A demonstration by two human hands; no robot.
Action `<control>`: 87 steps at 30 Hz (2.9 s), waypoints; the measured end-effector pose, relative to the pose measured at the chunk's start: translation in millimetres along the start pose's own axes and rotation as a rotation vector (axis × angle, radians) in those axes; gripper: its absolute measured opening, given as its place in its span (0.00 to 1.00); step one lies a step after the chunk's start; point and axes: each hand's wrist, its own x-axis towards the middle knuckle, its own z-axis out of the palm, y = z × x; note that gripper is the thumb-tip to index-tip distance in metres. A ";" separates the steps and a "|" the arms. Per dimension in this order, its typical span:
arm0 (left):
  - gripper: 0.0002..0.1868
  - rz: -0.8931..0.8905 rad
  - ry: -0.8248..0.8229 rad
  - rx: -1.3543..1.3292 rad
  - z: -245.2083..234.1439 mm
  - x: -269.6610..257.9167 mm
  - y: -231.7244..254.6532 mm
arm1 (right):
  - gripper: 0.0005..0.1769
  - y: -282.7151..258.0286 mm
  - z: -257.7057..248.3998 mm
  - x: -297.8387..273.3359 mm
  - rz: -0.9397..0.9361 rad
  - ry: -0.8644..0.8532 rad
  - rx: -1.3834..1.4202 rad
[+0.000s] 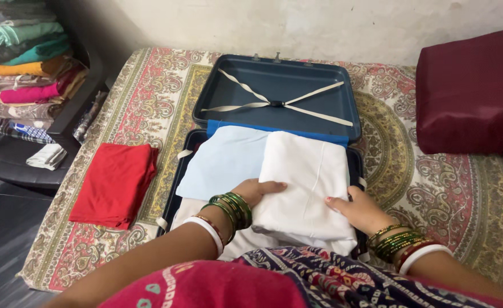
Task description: The person opens a blue suitcase on a patterned bedspread, unbuckles internal straps, and removes various folded garments one by one, placing them on a stack next to the suitcase.
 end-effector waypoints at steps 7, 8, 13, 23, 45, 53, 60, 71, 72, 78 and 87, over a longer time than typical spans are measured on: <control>0.30 0.236 -0.210 -0.151 -17.2 -13.8 14.5 | 0.38 -23.6 16.8 -11.5 0.097 -0.069 0.141; 0.30 0.237 -0.208 -0.146 -27.2 -20.2 18.0 | 0.39 -26.4 24.2 -12.2 0.105 -0.063 0.216; 0.29 0.389 0.015 -0.148 -121.6 -71.7 44.3 | 0.43 -58.0 61.9 -12.0 0.060 -0.004 0.388; 0.22 0.423 0.470 -0.020 -350.1 -105.3 62.1 | 0.41 -129.6 117.7 -39.2 0.038 0.072 0.398; 0.33 -0.279 0.672 1.146 -557.9 17.8 -107.6 | 0.30 -201.1 191.7 -80.2 0.143 0.195 0.400; 0.52 -0.200 0.401 1.230 -437.2 -46.0 -78.4 | 0.29 -195.8 202.3 -65.4 -0.035 0.219 0.044; 0.34 -0.183 0.224 1.262 -412.0 -17.2 -72.1 | 0.32 -117.6 205.1 -39.6 0.029 0.053 -0.048; 0.29 0.466 0.124 0.948 -229.7 -7.8 -22.8 | 0.33 -23.8 118.0 -40.7 0.170 0.536 0.086; 0.29 0.482 0.092 0.940 -209.1 -15.8 -19.0 | 0.33 -17.4 105.3 -40.1 0.168 0.533 0.089; 0.29 0.564 0.009 1.029 -129.8 -44.7 -0.2 | 0.36 7.3 39.3 -31.3 0.357 0.509 0.043; 0.31 0.570 0.072 0.870 -62.4 -52.8 19.2 | 0.19 -21.4 5.2 14.2 0.374 0.044 0.782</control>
